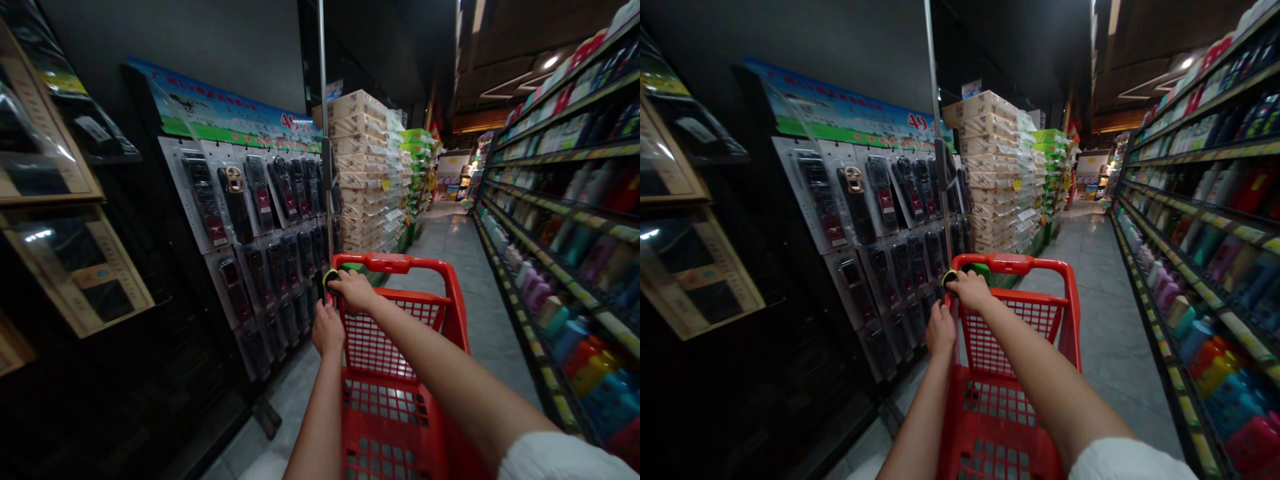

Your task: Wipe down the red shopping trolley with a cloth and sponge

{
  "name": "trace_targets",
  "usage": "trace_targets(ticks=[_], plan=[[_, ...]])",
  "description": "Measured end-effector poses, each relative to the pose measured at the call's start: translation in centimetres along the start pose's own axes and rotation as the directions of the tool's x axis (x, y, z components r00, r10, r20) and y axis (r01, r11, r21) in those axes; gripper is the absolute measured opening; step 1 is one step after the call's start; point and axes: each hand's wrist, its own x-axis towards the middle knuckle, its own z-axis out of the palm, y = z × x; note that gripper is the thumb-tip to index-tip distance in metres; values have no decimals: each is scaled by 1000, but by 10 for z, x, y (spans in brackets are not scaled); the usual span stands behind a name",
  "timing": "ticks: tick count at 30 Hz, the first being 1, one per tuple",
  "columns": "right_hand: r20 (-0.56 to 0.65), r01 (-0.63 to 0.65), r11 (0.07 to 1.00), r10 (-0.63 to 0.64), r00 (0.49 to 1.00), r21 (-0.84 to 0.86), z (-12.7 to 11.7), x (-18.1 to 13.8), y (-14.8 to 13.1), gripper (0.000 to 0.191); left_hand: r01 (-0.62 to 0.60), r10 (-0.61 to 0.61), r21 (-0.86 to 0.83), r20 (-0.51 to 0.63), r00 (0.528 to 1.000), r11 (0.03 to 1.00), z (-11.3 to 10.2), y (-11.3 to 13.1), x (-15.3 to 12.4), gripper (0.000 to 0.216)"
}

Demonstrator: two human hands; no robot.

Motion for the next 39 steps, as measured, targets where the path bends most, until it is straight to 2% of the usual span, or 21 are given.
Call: trace_targets(ticks=[3, 7, 10, 13, 15, 18, 21, 23, 25, 27, 30, 35, 39], plan=[[-17, 29, 999, -29, 999, -25, 4, -12, -10, 39, 111, -114, -153, -15, 993, 982, -1, -4, 5, 68], [60, 162, 985, -159, 986, -61, -3, -14, -3, 40, 148, -150, -362, 23, 988, 920, 7, -18, 17, 83], [57, 57, 996, -52, 997, -75, -9, -9, 1, 41, 157, -150, -507, 54, 987, 848, 19, -28, 28, 91], [7, -65, 997, 65, 998, -43, 1, -13, -9, 41, 179, -149, -652, 102, 984, 737, 29, -34, 36, 94], [-2, -57, 998, 57, 998, 11, 14, -26, -20, 41, 188, -159, -708, 107, 981, 681, 31, -35, 39, 95], [43, 36, 992, -41, 998, 121, 29, -55, -33, 46, 182, -190, -724, 71, 979, 665, 28, -32, 39, 98], [102, 115, 981, -132, 986, 154, 25, -74, -30, 51, 149, -171, -666, 32, 985, 731, 20, -24, 34, 95], [72, 95, 989, -104, 992, 109, 13, -78, -18, 49, 125, -138, -547, 18, 990, 828, 15, -19, 29, 85], [-13, -29, 999, 29, 999, 40, 2, -76, -1, 47, 101, -106, -389, 10, 994, 916, 11, -13, 23, 74], [-61, -197, 980, 196, 979, -13, -2, -71, 15, 47, 84, -83, -268, 16, 996, 960, 7, -8, 18, 68], [-27, -328, 943, 327, 945, -49, 3, -59, 26, 48, 86, -83, -185, 24, 996, 979, 3, -2, 14, 67], [40, -368, 930, 368, 929, 2, 9, -21, 7, 34, 81, -80, -58, 17, 997, 995, 1, 2, 12, 67], [-36, -310, 950, 309, 950, -28, 16, 1, -17, 33, -66, 65, 69, 15, 998, 995, 3, 0, 10, 50]])
